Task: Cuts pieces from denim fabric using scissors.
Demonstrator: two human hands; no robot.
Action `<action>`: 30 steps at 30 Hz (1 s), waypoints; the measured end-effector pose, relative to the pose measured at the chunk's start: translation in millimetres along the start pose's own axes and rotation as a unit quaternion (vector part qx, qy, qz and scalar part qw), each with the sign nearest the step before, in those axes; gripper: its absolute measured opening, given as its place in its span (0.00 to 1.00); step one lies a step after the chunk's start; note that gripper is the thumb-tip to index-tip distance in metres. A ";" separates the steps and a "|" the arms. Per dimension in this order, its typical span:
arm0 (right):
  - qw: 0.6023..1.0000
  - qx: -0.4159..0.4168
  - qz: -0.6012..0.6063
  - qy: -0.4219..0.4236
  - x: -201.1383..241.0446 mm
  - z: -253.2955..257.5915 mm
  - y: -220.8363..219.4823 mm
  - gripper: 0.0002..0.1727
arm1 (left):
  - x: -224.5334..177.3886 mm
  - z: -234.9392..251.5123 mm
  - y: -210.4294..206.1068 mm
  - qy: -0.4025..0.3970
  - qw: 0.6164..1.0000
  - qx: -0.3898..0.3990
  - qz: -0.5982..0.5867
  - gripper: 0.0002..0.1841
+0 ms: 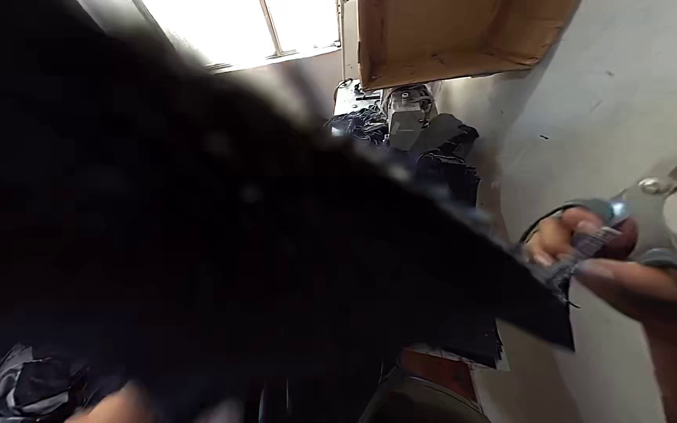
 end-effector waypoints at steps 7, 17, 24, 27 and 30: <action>0.900 -0.045 -0.331 -0.279 -110.5 76.4 74.2 0.19 | 149.7 70.1 -185.4 0.198 0.957 -0.093 0.189 0.38; 0.979 0.018 -0.151 -0.136 -205.1 25.6 -149.3 0.38 | 226.4 74.8 -234.5 0.404 0.843 -0.006 0.354 0.38; 0.960 0.136 -0.221 -0.110 -227.2 33.3 -214.3 0.39 | 273.3 59.3 -135.7 0.414 0.890 0.078 -0.173 0.26; 0.942 0.167 -0.282 -0.076 -231.7 32.2 -214.5 0.37 | 344.9 -20.3 -89.4 0.496 0.868 0.019 0.016 0.15; 0.933 0.171 -0.310 -0.067 -228.5 34.8 -213.3 0.37 | 409.0 -118.6 -146.1 0.503 0.806 0.264 0.164 0.27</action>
Point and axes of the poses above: each hand's wrist, its own z-axis towards the middle knuckle, its own y-axis out of the back of the hand, x = y × z, the point moved 6 cm from there along z, towards the middle knuckle, and after that the axes turned 9 degrees about y, right-handed, at the moved point
